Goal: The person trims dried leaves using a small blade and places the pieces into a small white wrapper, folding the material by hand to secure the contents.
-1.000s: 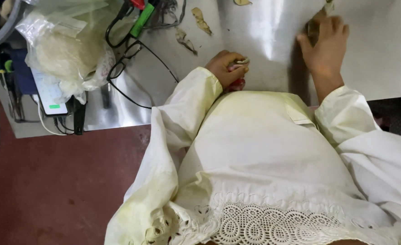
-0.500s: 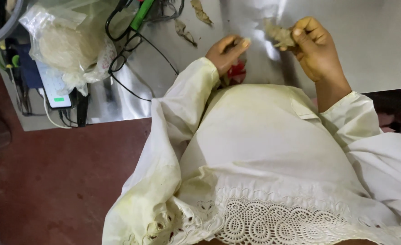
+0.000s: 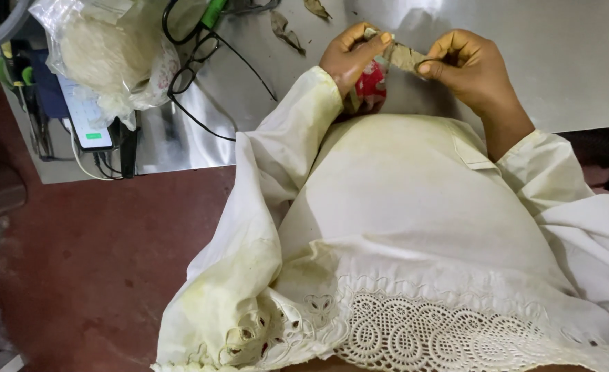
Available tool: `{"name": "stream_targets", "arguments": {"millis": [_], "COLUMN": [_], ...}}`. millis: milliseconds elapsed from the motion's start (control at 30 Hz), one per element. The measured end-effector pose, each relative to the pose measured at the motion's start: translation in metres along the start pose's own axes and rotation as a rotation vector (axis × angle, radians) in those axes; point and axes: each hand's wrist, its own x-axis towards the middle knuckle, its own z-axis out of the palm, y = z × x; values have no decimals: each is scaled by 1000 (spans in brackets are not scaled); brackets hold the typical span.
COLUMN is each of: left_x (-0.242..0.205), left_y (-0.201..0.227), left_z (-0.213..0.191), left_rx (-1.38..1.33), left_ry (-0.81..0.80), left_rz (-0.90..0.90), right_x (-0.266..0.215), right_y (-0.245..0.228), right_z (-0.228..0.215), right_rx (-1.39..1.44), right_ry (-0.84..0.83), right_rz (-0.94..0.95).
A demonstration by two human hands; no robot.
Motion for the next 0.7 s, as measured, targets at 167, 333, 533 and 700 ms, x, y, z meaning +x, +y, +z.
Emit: {"name": "stream_targets", "arguments": {"millis": [167, 333, 533, 700], "left_x": [-4, 3, 19, 16], "left_y": [4, -8, -10, 21], "left_z": [-2, -3, -27, 4], "left_rx": [125, 326, 1008, 1057], "left_ry": [9, 93, 104, -149], "left_rz": [-62, -332, 311, 285], "right_x": [1, 2, 8, 14], "right_y": [6, 13, 28, 19], "right_z": [0, -2, -9, -18], "right_rx": [-167, -257, -181, -21], "right_ry": [74, 58, -17, -178], "right_rz": [12, -54, 11, 165]}}
